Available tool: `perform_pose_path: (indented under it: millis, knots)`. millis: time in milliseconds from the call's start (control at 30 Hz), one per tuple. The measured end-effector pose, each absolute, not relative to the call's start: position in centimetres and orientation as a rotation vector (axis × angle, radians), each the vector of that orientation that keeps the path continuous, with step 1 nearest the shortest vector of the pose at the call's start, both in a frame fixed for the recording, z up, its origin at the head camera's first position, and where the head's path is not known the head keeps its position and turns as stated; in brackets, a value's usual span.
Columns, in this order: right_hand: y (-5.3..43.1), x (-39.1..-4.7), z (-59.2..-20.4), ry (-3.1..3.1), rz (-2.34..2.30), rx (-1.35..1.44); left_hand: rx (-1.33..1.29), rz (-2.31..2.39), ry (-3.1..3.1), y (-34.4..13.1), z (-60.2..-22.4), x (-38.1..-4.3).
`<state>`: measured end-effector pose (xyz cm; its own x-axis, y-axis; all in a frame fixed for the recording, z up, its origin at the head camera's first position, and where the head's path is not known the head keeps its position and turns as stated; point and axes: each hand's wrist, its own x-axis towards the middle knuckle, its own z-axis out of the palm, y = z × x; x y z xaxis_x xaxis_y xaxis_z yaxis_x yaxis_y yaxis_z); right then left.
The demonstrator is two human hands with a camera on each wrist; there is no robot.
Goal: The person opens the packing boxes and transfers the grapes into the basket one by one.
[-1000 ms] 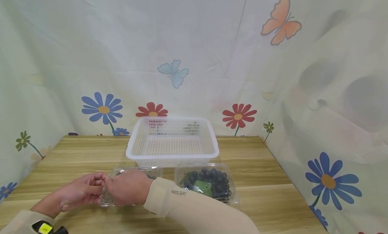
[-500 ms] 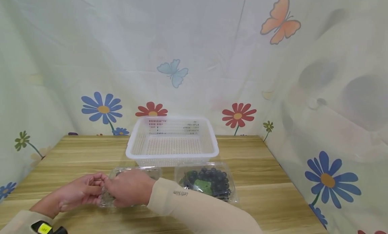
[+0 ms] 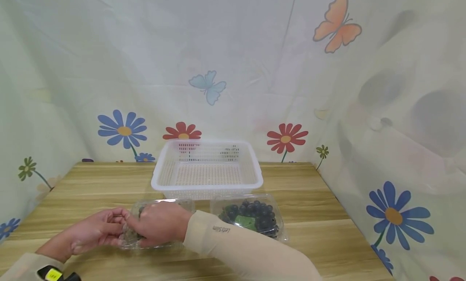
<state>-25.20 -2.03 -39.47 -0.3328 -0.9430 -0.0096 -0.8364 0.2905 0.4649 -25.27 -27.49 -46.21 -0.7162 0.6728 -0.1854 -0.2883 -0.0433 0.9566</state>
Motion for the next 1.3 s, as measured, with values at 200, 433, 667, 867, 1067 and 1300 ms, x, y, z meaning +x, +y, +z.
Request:
perform_pose_path:
  millis: [200, 433, 667, 867, 1067, 1300]
  knots:
    - [-1.8, -24.7, -38.8, -2.271, -0.609, 1.667, 0.392, 1.812, 1.578, -27.3, -46.0, -25.3]
    - [-1.7, -24.2, -38.2, -2.032, -0.7, 1.767, 0.355, 1.802, 1.576, -27.0, -45.6, -25.3]
    - [-1.7, -24.1, -38.2, -1.928, -0.74, 1.802, 0.392, 1.82, 1.567, -27.1, -45.6, -25.2]
    - [-1.8, -23.8, -38.5, -1.88, -0.785, 1.781, 0.398, 1.82, 1.589, -27.2, -45.7, -25.2]
    - [-2.2, -23.8, -39.2, -1.874, -0.802, 1.769, 0.397, 1.819, 1.604, -27.3, -45.9, -25.1]
    - [-2.4, -23.7, -39.7, -1.924, -0.784, 1.748, 0.376, 1.818, 1.61, -27.3, -46.0, -25.2]
